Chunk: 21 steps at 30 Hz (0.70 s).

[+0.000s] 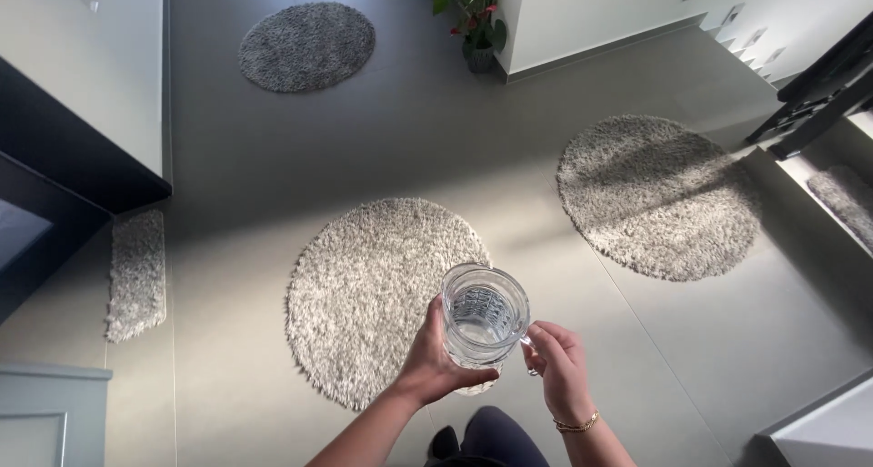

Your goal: The person fills a glass pitcher with water from a bathroom tap, then walks to a hallway and pours the water into the soil of several potted plants lined up along the wall.

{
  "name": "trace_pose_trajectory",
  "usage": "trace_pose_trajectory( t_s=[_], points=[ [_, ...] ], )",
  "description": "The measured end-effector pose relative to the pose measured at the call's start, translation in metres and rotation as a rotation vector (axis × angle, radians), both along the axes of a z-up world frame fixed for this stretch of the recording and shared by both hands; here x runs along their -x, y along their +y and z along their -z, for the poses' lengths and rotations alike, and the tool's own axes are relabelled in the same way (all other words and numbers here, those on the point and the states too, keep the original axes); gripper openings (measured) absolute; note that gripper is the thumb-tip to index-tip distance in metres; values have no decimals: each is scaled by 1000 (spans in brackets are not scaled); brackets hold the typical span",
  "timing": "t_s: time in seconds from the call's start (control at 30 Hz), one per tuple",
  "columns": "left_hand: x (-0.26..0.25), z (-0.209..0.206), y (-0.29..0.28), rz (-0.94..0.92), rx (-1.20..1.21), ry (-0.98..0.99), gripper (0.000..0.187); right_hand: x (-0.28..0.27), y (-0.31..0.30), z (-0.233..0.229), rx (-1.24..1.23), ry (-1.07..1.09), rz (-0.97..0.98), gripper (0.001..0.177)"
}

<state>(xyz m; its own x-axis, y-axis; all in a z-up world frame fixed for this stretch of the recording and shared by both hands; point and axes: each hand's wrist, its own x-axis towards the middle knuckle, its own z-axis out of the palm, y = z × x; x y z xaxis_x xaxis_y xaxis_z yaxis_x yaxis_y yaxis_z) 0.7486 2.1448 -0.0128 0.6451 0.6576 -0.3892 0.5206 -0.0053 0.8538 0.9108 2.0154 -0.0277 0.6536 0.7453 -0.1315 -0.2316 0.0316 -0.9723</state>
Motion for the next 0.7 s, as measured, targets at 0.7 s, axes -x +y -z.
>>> trace_pose_trajectory(
  t_s=[0.7],
  points=[
    [-218, 19, 344, 1, 114, -83, 154, -227, 330, 15, 15, 44, -186, 43]
  ],
)
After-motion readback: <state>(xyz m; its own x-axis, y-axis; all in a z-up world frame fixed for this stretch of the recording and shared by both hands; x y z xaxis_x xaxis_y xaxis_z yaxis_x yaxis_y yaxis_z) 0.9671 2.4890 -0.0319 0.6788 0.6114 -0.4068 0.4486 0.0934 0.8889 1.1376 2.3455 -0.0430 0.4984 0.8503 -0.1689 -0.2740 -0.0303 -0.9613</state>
